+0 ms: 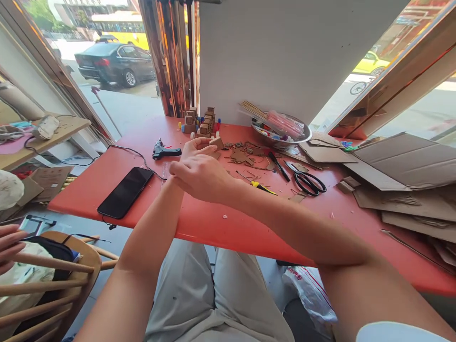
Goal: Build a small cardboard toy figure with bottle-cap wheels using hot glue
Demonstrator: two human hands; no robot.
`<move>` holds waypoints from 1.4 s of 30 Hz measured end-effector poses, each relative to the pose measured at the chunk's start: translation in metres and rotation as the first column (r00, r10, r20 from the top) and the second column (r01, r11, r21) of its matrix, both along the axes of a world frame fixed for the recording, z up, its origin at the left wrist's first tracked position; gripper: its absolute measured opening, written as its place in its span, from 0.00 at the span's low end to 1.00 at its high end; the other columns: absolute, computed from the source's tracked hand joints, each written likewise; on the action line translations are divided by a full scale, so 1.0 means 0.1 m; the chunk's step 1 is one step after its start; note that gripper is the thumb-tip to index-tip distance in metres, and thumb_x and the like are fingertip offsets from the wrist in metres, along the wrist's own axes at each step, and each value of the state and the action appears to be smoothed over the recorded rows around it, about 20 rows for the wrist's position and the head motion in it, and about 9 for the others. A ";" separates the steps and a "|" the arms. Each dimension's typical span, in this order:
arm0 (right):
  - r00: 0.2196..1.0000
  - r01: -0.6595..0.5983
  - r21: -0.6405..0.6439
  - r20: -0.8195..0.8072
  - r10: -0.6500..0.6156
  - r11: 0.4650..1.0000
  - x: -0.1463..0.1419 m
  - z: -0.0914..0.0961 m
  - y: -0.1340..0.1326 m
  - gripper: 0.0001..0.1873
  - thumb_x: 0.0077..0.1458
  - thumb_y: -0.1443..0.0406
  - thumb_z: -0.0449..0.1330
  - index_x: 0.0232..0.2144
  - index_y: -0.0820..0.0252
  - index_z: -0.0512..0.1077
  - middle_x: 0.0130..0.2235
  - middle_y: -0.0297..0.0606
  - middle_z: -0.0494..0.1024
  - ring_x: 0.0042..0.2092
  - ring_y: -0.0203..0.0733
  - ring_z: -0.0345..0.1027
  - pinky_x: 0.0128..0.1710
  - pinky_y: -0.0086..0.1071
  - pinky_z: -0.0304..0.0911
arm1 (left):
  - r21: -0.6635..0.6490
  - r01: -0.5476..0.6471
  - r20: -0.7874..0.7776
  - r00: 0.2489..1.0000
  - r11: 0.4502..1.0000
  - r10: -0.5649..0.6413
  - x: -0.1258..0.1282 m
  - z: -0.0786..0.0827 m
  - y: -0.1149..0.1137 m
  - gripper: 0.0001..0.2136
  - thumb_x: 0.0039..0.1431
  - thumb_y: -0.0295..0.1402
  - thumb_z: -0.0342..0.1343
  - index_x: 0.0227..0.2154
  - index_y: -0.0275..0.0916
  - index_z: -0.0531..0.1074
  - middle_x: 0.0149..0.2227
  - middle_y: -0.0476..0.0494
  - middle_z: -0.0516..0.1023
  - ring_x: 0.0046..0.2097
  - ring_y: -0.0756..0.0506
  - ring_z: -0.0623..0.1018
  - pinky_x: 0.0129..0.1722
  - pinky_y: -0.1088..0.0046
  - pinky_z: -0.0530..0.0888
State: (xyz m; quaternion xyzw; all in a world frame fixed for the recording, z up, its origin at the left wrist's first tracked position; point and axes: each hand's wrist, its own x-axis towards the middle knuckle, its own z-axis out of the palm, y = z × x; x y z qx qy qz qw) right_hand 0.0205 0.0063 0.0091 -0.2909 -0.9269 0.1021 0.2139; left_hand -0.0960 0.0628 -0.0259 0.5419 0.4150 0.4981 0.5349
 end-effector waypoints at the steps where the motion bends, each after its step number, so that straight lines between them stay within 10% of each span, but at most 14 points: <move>1: 1.000 0.005 -0.012 0.019 -0.005 1.000 0.23 -0.02 -0.05 0.06 0.68 0.66 0.61 0.43 0.53 0.79 0.39 0.41 0.83 0.45 0.51 0.79 0.50 0.45 0.72 | 0.003 -0.023 0.000 1.000 1.000 0.023 0.04 0.00 -0.02 0.18 0.40 0.40 0.77 0.34 0.43 0.79 0.37 0.48 0.87 0.57 0.35 0.82 0.51 0.64 0.77; 8: 0.930 0.351 -0.207 -0.040 -0.366 0.913 1.29 -0.26 0.08 0.06 0.63 0.61 0.64 0.40 0.57 0.75 0.43 0.45 0.84 0.44 0.51 0.77 0.46 0.40 0.69 | 0.041 -0.056 -0.189 0.980 0.998 0.062 0.19 0.09 -0.18 0.18 0.37 0.35 0.76 0.34 0.39 0.81 0.37 0.45 0.86 0.46 0.39 0.84 0.49 0.62 0.80; 14: 0.938 0.308 -0.281 -0.068 -0.339 0.909 1.09 -0.54 0.20 0.28 0.54 0.61 0.74 0.55 0.56 0.73 0.60 0.50 0.80 0.62 0.57 0.73 0.60 0.49 0.69 | 0.040 -0.036 -0.242 0.969 0.999 0.045 0.13 0.18 -0.23 0.19 0.35 0.36 0.76 0.33 0.39 0.81 0.35 0.46 0.85 0.45 0.39 0.84 0.53 0.60 0.80; 32: 0.942 0.255 -0.353 -0.120 -0.314 0.900 1.10 -0.59 0.16 0.21 0.54 0.68 0.68 0.51 0.59 0.74 0.53 0.47 0.84 0.53 0.53 0.78 0.52 0.42 0.71 | -0.035 0.099 -0.354 0.929 0.994 -0.105 0.10 0.29 -0.32 0.20 0.34 0.33 0.79 0.35 0.40 0.84 0.39 0.42 0.88 0.49 0.35 0.87 0.49 0.59 0.84; 42: 0.900 0.415 -0.264 -0.020 -0.435 0.871 1.81 -0.19 0.22 0.31 0.52 0.58 0.75 0.57 0.55 0.77 0.55 0.47 0.84 0.57 0.59 0.78 0.57 0.50 0.74 | -0.068 0.040 -0.390 0.919 0.997 -0.064 0.08 0.33 -0.33 0.20 0.37 0.35 0.79 0.37 0.40 0.84 0.40 0.39 0.87 0.52 0.32 0.86 0.52 0.57 0.82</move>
